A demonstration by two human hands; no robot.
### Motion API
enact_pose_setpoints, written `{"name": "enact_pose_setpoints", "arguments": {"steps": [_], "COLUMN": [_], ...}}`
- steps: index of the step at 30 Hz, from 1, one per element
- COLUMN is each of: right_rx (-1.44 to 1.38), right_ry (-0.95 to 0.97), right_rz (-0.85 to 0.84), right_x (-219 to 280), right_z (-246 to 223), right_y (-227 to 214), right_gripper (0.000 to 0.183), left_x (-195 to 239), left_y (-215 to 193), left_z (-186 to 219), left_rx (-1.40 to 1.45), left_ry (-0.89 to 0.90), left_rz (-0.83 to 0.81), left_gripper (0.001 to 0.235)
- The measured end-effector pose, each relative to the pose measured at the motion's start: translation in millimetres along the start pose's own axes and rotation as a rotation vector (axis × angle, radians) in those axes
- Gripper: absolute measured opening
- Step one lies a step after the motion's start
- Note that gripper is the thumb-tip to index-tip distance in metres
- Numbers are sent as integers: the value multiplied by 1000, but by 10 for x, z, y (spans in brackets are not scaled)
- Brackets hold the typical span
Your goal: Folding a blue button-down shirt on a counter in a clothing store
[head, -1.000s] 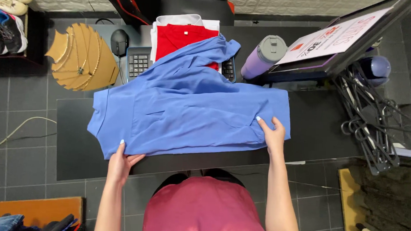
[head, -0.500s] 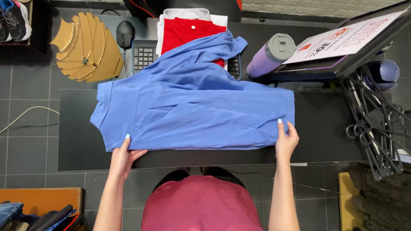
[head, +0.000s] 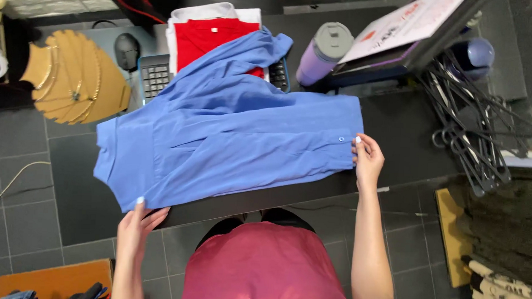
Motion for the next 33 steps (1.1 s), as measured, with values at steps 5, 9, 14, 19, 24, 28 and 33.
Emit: {"name": "enact_pose_setpoints", "arguments": {"steps": [5, 9, 14, 19, 24, 28, 33], "right_rx": [329, 562, 875, 1023, 1073, 1097, 1133], "right_ry": [-498, -688, -745, -770, -744, -706, -721], "right_rz": [198, 99, 24, 35, 39, 11, 3], "right_x": [741, 971, 920, 685, 696, 740, 972], "right_z": [-835, -813, -593, -364, -214, -82, 41], "right_y": [51, 536, 1231, 1316, 1204, 1138, 985], "right_gripper": [25, 39, 77, 79, 75, 78, 77], "left_x": [443, 526, -191, -483, -422, -398, -229], "left_y": [-296, 688, 1526, 1290, 1174, 1091, 924], "left_z": [612, 1093, 620, 523, 406, 321, 122], "left_rx": [-1186, -1015, -1165, -1183, -1215, -1202, -1204], "left_ry": [875, 1200, 1171, 1010, 997, 986, 967], "left_rz": [568, 318, -10, 142, 177, 157, 172], "left_gripper": [42, 47, 75, 81, 79, 81, 82]}}
Point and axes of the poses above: each hand's wrist, its own x-axis away from the middle knuckle, its own y-axis out of the palm, z = x × y, the point moved 9 cm from there along -x, towards the middle knuckle, and after that the axes turned 9 degrees about y, right-handed, at the moved point
